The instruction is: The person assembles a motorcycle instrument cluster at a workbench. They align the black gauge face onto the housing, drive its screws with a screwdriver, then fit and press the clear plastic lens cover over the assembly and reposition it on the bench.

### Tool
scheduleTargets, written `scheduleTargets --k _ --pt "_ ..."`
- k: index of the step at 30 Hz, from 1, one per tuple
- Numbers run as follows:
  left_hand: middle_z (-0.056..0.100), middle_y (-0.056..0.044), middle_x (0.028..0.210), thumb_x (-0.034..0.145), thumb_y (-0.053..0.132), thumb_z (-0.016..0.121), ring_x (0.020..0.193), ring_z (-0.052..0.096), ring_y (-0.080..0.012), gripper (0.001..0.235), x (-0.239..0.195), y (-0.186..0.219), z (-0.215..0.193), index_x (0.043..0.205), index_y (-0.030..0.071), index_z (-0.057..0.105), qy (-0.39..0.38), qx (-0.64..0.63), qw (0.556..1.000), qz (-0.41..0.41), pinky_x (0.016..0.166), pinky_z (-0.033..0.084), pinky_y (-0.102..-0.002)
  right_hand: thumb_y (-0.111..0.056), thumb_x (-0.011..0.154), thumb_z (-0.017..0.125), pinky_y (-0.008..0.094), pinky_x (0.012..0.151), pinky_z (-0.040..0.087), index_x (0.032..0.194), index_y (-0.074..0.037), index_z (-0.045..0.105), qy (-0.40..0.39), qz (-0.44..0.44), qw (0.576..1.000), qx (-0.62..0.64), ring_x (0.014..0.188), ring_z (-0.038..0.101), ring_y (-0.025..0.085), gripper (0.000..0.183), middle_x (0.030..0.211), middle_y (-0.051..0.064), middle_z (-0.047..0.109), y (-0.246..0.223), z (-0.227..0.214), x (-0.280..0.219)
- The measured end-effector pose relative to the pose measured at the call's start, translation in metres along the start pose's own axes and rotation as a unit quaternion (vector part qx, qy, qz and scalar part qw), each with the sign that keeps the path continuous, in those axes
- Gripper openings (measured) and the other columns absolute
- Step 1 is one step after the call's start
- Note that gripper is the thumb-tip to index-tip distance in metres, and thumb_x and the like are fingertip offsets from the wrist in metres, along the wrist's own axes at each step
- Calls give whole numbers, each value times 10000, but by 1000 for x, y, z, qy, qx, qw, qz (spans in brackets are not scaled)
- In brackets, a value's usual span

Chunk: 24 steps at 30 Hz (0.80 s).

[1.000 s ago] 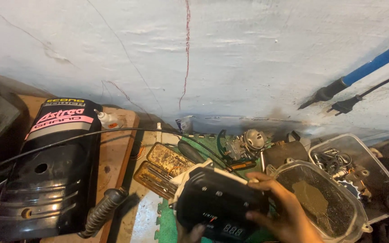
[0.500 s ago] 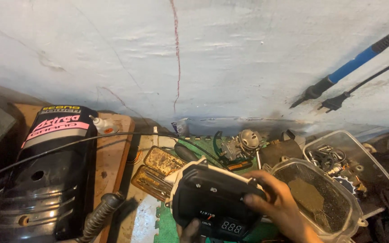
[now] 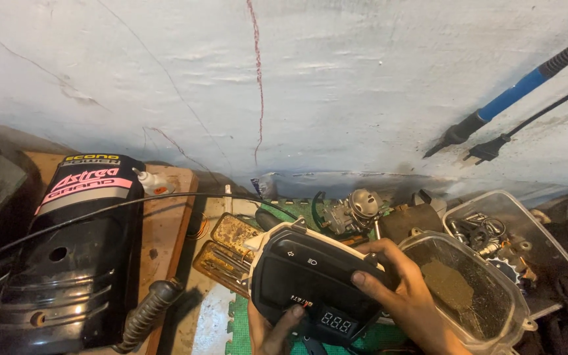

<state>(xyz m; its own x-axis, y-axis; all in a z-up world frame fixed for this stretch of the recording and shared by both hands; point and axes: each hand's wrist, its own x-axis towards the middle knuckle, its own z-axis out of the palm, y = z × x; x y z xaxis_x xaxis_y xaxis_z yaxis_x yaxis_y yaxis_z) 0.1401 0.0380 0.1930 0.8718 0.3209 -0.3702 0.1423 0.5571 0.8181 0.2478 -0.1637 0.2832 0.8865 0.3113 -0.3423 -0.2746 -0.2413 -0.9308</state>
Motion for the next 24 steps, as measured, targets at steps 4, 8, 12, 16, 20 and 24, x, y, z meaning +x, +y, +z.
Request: scheduleTargets --k 4,8,12,16,20,24 --pt "702 -287 1210 605 104 828 1099 713 -371 886 -1 9 9 1395 -85 475 12 -80 997 11 992 539 -483 -201 814 780 339 868 561 1144 -32 651 -1 -58 998 -10 1007 683 198 393 1054 153 756 4 -1 -1" --pt "715 -316 1199 600 84 792 1096 739 -388 890 2 26 11 1411 -94 470 16 -15 1000 -7 1009 561 -497 -195 823 762 359 939 543 1156 -30 638 -19 -68 997 10 1089 674 218 392 1135 130 727 -14 0 -1" --pt "685 -265 1345 660 63 766 1265 687 -354 905 -3 54 27 1480 -82 413 -115 -6 991 69 1132 485 -461 -231 786 749 370 885 604 1382 -127 567 -73 -48 994 -63 1058 757 219 631 1196 91 729 -34 -6 5" --pt "675 -244 1352 670 7 785 1276 664 -345 913 -13 40 19 1488 -28 380 -116 19 992 38 1113 481 -468 -263 845 766 331 923 574 1328 -89 613 -92 -74 974 -194 1080 710 194 536 1194 94 802 -27 -7 7" --pt "677 -223 1332 652 23 823 1273 684 -320 935 -9 30 10 1495 0 420 -91 76 993 -6 1122 486 -434 -205 797 793 335 900 585 1411 -114 602 -134 14 982 -129 1066 724 201 649 1193 97 739 -11 -6 6" --pt "665 -262 1370 707 33 823 1301 654 -342 881 -5 25 13 1482 -69 419 -157 18 987 33 1134 474 -431 -127 838 756 344 974 549 1378 -10 608 -125 -35 991 -40 1161 721 220 572 1254 128 721 2 -8 6"
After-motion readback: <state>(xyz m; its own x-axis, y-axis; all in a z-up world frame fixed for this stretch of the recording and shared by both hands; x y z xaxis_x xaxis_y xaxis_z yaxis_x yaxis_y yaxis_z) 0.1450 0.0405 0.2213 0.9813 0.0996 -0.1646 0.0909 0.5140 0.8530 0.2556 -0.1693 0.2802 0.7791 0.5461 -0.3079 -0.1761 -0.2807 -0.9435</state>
